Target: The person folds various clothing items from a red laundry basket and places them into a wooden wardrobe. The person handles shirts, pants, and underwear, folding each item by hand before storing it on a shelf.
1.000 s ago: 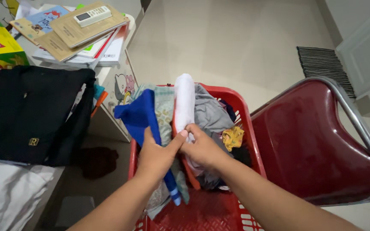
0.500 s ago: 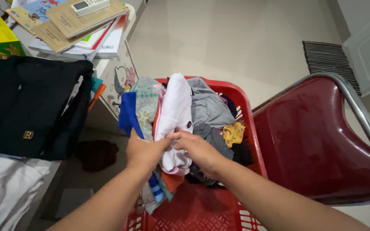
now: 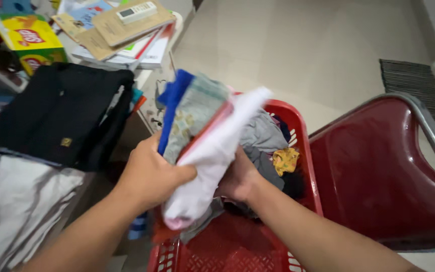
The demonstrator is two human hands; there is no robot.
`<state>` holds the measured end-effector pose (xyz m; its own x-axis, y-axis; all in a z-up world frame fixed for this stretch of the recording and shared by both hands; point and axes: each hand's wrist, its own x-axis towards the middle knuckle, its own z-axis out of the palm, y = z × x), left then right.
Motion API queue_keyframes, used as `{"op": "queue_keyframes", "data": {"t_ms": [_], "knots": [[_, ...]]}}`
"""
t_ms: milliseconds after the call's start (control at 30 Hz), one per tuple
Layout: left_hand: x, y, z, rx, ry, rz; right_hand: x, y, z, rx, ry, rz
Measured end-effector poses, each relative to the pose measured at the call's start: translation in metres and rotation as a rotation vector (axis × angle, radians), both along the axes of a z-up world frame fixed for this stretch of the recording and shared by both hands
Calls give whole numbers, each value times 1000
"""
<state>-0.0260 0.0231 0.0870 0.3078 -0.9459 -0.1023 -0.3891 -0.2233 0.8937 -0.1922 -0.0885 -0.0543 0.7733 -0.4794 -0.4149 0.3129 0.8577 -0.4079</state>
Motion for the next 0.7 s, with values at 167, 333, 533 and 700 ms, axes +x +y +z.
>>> {"op": "queue_keyframes", "data": {"t_ms": [167, 333, 533, 700], "knots": [[-8, 55, 47, 176, -272, -328, 1, 10, 34, -87, -210, 61], [-17, 99, 52, -283, -455, -760, -51, 59, 18, -101, -54, 84], [-25, 138, 39, -82, -461, -946, -126, 109, -15, -58, 252, 29], [-11, 144, -2, -238, -537, -1127, -200, 134, -19, -41, 457, -156]]}}
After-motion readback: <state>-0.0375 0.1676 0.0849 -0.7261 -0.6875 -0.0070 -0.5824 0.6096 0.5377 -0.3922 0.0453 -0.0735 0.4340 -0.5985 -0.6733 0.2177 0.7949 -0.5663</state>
